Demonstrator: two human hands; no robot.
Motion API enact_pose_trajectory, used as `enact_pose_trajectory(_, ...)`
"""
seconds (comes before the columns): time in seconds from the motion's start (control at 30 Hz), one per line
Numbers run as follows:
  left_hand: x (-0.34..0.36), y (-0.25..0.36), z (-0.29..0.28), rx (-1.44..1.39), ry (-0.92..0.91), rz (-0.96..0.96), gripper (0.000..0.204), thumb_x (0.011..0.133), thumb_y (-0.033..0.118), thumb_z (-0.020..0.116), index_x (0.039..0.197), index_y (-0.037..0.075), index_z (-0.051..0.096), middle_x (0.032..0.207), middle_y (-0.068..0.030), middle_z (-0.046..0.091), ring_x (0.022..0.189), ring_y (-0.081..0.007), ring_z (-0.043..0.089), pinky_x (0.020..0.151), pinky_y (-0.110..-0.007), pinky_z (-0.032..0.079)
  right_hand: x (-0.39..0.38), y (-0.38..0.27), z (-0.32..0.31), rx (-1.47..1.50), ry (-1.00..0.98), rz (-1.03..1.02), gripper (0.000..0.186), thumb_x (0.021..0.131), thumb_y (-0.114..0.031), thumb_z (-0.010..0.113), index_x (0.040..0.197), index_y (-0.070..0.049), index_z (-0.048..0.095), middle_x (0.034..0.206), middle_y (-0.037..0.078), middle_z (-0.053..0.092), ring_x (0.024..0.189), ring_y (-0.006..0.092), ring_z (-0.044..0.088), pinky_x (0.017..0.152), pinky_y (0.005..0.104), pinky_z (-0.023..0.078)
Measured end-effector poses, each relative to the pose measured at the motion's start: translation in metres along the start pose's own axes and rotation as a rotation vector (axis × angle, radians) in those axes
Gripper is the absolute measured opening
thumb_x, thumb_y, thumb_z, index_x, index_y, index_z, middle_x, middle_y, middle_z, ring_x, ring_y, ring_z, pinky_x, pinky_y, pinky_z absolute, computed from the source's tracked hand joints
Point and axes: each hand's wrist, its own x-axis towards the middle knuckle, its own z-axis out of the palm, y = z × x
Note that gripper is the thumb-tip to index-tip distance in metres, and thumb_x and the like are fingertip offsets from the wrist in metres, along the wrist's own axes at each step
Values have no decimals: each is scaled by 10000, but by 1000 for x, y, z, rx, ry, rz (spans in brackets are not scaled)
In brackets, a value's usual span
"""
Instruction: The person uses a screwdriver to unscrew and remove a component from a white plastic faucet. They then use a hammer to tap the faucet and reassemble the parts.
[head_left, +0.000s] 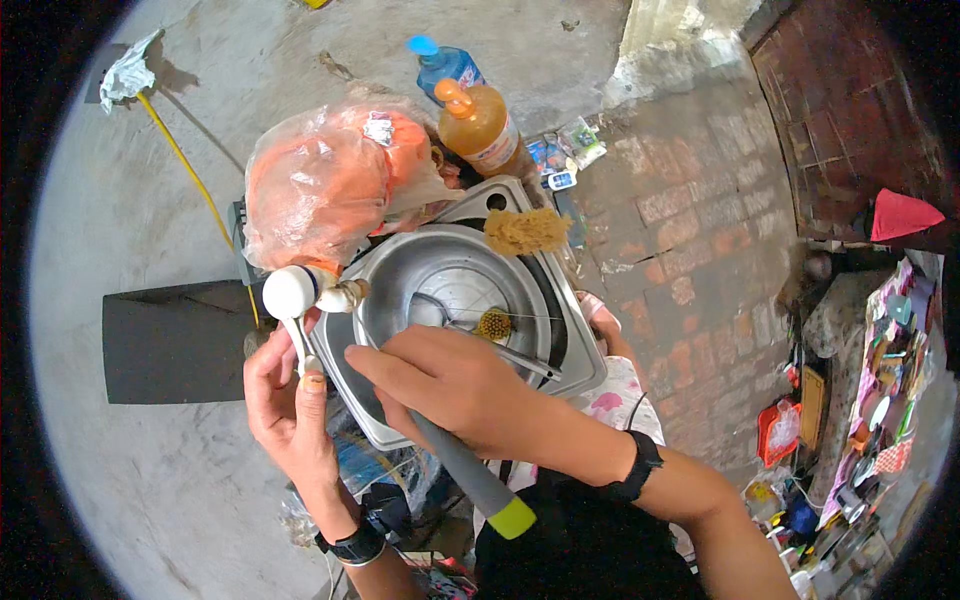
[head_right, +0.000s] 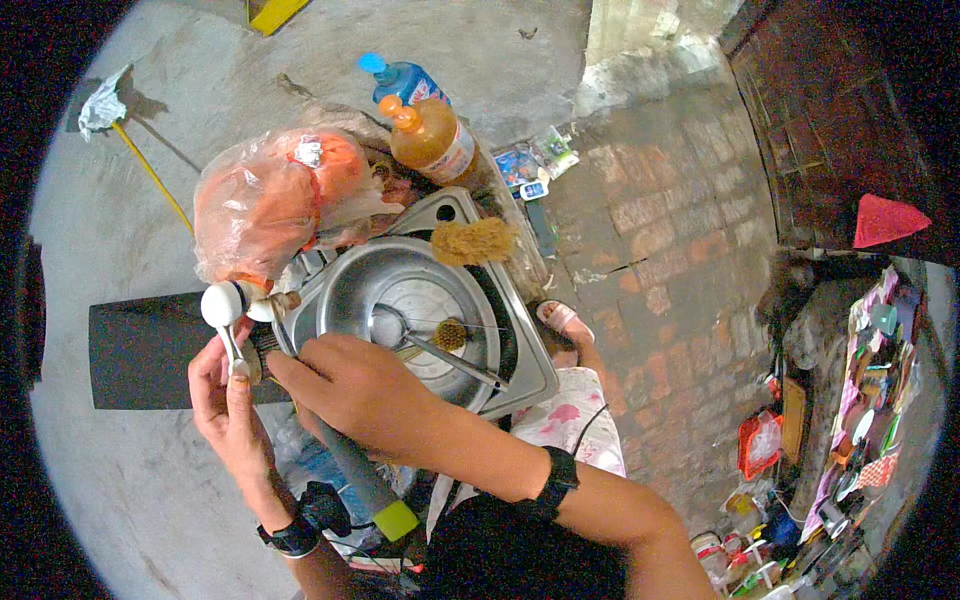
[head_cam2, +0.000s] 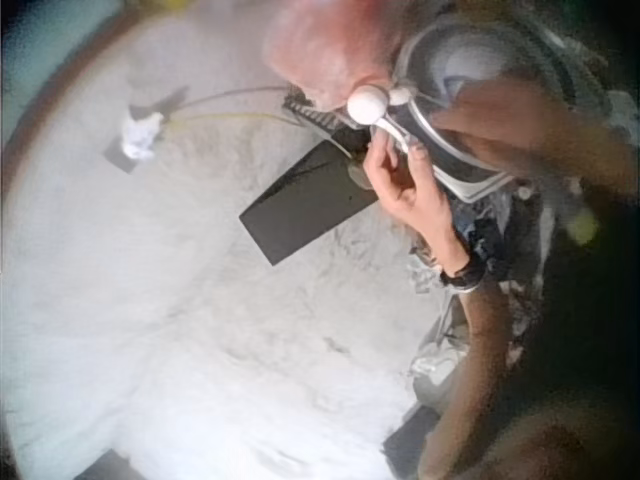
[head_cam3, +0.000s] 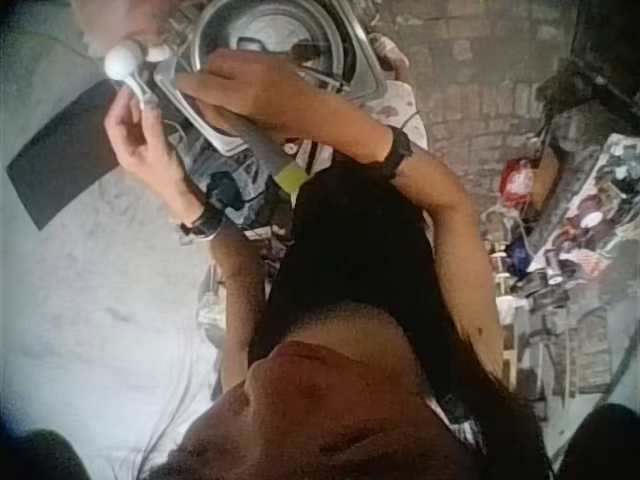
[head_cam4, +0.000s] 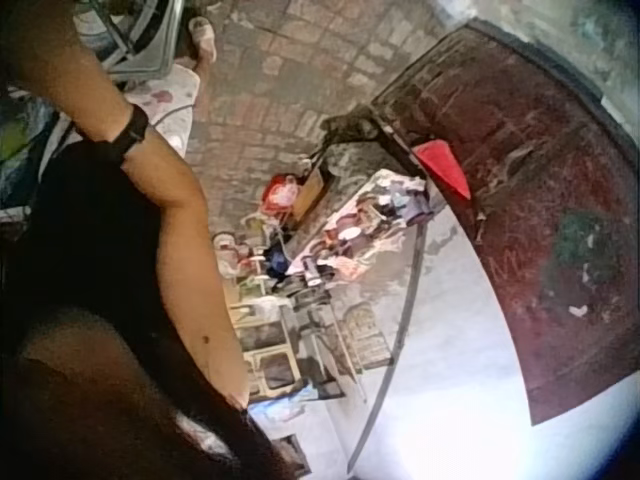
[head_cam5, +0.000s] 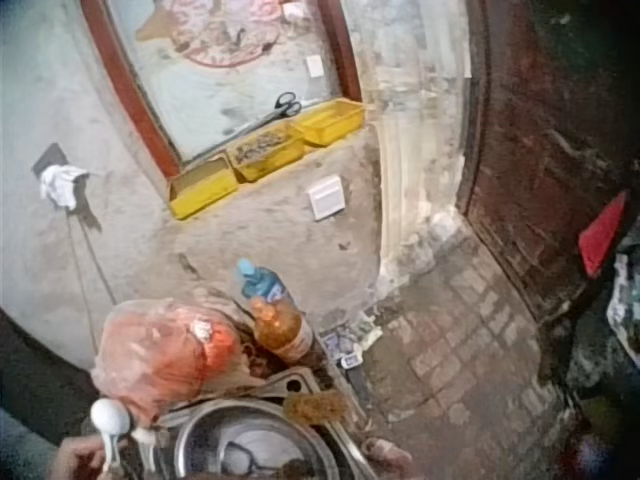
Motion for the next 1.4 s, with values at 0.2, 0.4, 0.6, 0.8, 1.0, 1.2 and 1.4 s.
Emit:
enact_pose_trajectory(0.2,-2,-2,-4,12,29,-5,360,898,117,630,1200,-45,521,1203,-194,585,1161,-279,559,1017,-382,393,3,8,-10,-29,-55,58,480,689,43,661,1157,-15,572,845,116,568,758,273,590,630,338,483)
enact_pose_trajectory(0.4,-5,-2,-2,13,48,-21,356,901,117,621,1202,-45,518,1198,-198,581,1157,-292,563,1026,-384,387,-2,7,-31,135,-65,109,495,740,68,638,1221,-33,578,966,118,546,807,230,577,715,301,486)
enact_pose_trajectory(0.6,-4,-1,0,8,35,-9,371,899,135,628,1203,-44,515,1202,-188,581,1164,-297,559,1033,-399,384,6,9,-12,297,-9,139,387,799,30,623,1181,-27,602,1008,139,570,823,239,602,718,289,497)
enact_pose_trajectory(0.8,-5,0,2,32,49,-36,379,902,156,629,1204,-43,515,1191,-190,587,1157,-292,564,1029,-395,387,10,16,-6,180,160,9,347,779,25,637,1124,-3,614,1040,184,603,828,297,638,726,310,518)
enact_pose_trajectory(1.0,-6,-2,4,22,66,6,378,907,147,617,1213,-44,503,1195,-207,588,1154,-295,566,1030,-394,383,-5,3,-2,69,129,-4,411,701,31,667,1107,7,605,1103,242,588,946,364,633,785,384,530)
enact_pose_trajectory(1.2,-3,1,8,61,69,15,337,911,111,602,1195,-49,515,1195,-205,587,1148,-294,570,1040,-398,371,-3,3,-7,-65,52,-66,406,713,-40,658,1110,19,595,1153,252,560,1022,387,607,841,420,528)
enact_pose_trajectory(1.4,-8,2,10,73,72,16,313,914,104,592,1180,-47,525,1185,-196,590,1141,-281,574,1055,-394,353,-4,-6,-8,-134,41,-59,390,733,-67,644,1109,25,597,1147,257,563,1021,390,611,848,422,530)
